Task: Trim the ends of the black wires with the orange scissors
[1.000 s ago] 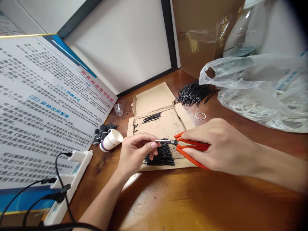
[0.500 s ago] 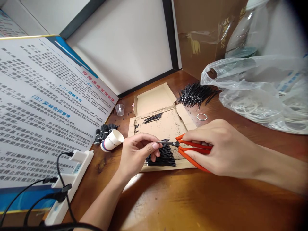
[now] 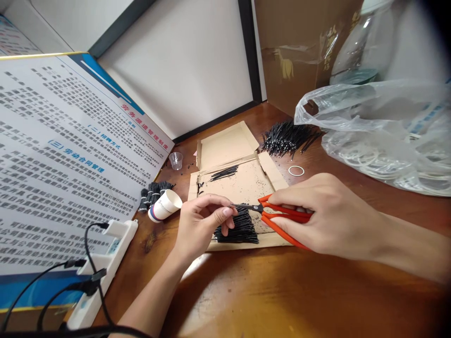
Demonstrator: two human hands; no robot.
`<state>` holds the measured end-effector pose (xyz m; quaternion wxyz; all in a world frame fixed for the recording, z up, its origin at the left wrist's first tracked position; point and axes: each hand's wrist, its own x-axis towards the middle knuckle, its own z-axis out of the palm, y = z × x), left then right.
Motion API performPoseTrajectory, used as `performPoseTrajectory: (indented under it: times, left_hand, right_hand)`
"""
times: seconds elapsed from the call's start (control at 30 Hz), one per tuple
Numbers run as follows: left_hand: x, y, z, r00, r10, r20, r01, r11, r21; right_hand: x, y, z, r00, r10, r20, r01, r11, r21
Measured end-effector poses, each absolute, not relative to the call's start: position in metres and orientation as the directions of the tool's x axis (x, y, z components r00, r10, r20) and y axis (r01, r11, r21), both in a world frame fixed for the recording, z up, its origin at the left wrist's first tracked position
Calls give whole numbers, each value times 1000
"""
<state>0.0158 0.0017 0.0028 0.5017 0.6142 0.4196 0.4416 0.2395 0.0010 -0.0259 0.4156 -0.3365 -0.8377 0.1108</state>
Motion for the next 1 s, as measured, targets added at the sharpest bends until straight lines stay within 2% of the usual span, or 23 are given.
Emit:
performPoseTrajectory:
  times: [0.37, 0.63, 1.0]
  left_hand:
    - [15, 1, 3, 281, 949, 142, 128, -184, 974]
    - [14, 2, 3, 327, 927, 181, 141, -238, 961]
    - [14, 1, 3, 314, 937, 156, 81, -190, 978]
  right_hand:
    - [241, 1, -28, -434, 663, 611, 482, 743, -464]
    - [245, 2, -19, -507, 654, 561, 497, 754, -430]
    - [243, 2, -24, -488, 636, 598, 493, 766, -412]
